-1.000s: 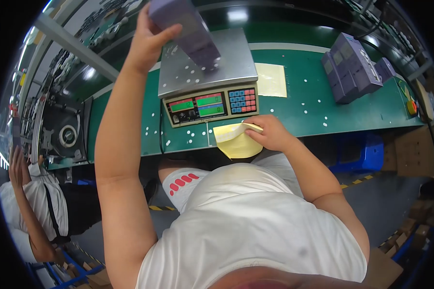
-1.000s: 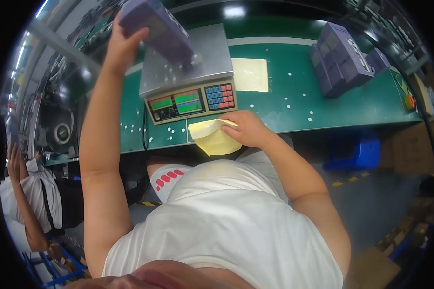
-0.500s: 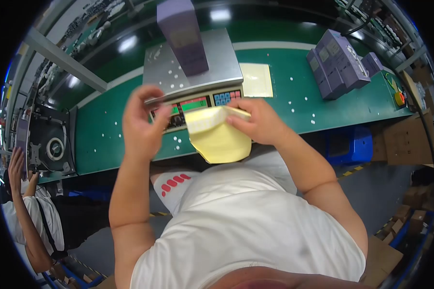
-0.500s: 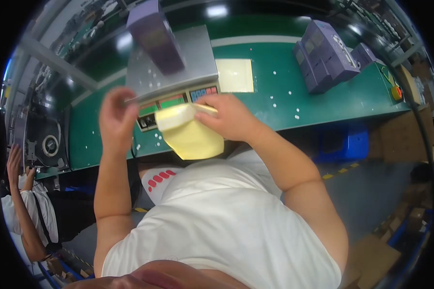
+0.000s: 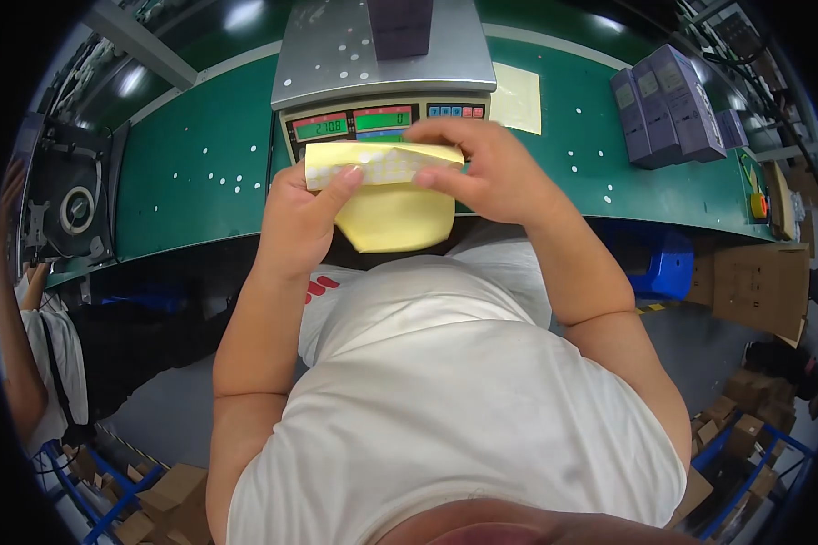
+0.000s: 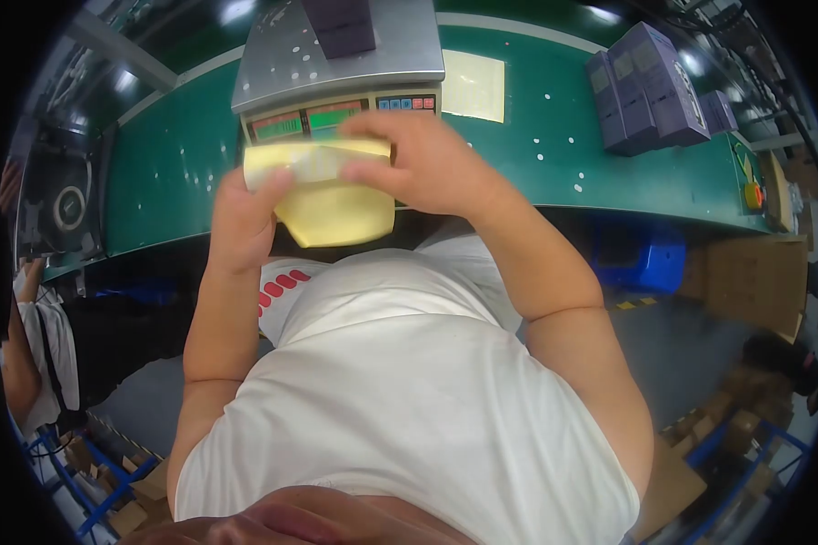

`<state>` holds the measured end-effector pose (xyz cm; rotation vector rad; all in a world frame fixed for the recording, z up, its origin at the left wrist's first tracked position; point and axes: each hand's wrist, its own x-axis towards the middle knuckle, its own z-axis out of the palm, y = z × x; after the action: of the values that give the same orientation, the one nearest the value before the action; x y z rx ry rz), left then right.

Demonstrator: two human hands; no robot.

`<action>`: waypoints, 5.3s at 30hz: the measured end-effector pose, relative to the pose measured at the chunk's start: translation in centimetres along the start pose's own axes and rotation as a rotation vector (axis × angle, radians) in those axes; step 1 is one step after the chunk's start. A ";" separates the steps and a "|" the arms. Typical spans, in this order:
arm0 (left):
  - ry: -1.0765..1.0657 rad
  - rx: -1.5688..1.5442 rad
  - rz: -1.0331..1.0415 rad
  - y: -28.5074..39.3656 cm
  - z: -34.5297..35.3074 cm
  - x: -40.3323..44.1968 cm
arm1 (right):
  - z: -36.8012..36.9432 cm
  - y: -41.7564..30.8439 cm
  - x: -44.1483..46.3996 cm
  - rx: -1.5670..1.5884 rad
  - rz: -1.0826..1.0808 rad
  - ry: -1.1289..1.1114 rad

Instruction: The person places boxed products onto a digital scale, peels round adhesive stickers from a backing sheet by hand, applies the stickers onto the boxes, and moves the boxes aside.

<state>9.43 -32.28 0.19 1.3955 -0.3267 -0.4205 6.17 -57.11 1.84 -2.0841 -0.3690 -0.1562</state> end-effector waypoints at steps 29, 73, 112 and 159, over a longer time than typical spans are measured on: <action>-0.109 0.235 0.168 -2.4 1.0 -1.6 | -10.4 -9.8 10.2 -0.698 -0.427 0.335; -0.210 0.292 0.131 -10.2 -0.5 1.0 | -13.6 -1.7 9.0 -0.701 0.081 0.142; -0.229 0.298 0.121 -9.5 0.1 1.0 | -28.5 10.0 -11.1 -0.815 0.272 1.116; 0.518 -0.409 0.589 -1.6 -18.7 -3.9 | 13.2 -9.9 22.6 -0.188 -0.823 0.100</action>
<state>14.42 -14.30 -4.05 0.9042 -0.1950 0.3456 23.84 -36.63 9.02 -1.9748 -1.1693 -0.8010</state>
